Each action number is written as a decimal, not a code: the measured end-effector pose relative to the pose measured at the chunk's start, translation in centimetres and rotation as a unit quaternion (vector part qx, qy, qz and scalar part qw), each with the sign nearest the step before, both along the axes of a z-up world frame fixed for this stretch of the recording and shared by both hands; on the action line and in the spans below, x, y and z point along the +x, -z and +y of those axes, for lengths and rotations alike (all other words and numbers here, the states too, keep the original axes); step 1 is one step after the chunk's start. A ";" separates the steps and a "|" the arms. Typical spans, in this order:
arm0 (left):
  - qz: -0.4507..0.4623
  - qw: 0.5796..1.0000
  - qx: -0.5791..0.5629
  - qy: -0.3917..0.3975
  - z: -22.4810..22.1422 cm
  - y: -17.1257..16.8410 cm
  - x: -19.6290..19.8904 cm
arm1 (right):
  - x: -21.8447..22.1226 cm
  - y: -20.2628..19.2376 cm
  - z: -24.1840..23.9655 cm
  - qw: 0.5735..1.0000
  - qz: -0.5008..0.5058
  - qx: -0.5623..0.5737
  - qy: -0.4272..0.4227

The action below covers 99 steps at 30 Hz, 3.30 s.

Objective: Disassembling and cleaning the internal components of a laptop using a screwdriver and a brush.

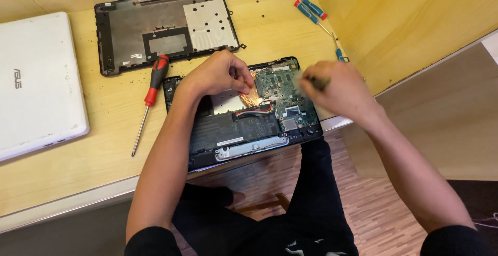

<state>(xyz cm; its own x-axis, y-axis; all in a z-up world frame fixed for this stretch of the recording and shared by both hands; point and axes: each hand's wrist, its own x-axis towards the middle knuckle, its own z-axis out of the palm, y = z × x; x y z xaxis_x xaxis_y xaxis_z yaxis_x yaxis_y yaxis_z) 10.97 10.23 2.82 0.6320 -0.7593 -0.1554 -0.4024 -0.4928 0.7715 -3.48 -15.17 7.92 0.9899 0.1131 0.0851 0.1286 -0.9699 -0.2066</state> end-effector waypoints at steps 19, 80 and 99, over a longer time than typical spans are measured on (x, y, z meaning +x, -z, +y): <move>-0.058 0.998 0.028 -0.021 0.1 -0.3 0.6 | -14.2 5.5 3.5 0.918 -0.341 0.133 0.153; -0.134 0.989 0.004 -0.069 0.3 1.7 1.4 | -13.5 8.1 2.9 0.940 -0.240 0.203 -0.130; -0.120 0.990 0.014 -0.077 0.2 1.4 1.2 | -13.3 8.4 10.1 0.937 -0.302 0.177 -0.012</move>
<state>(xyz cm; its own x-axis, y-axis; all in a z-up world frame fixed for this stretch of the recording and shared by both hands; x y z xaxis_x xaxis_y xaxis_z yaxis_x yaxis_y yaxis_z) 12.17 10.47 1.38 0.7608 -0.6490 -0.0055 -0.4916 -0.5818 0.6480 -16.83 -5.09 -0.44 0.7466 -0.0060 0.6653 0.3473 -0.8494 -0.3974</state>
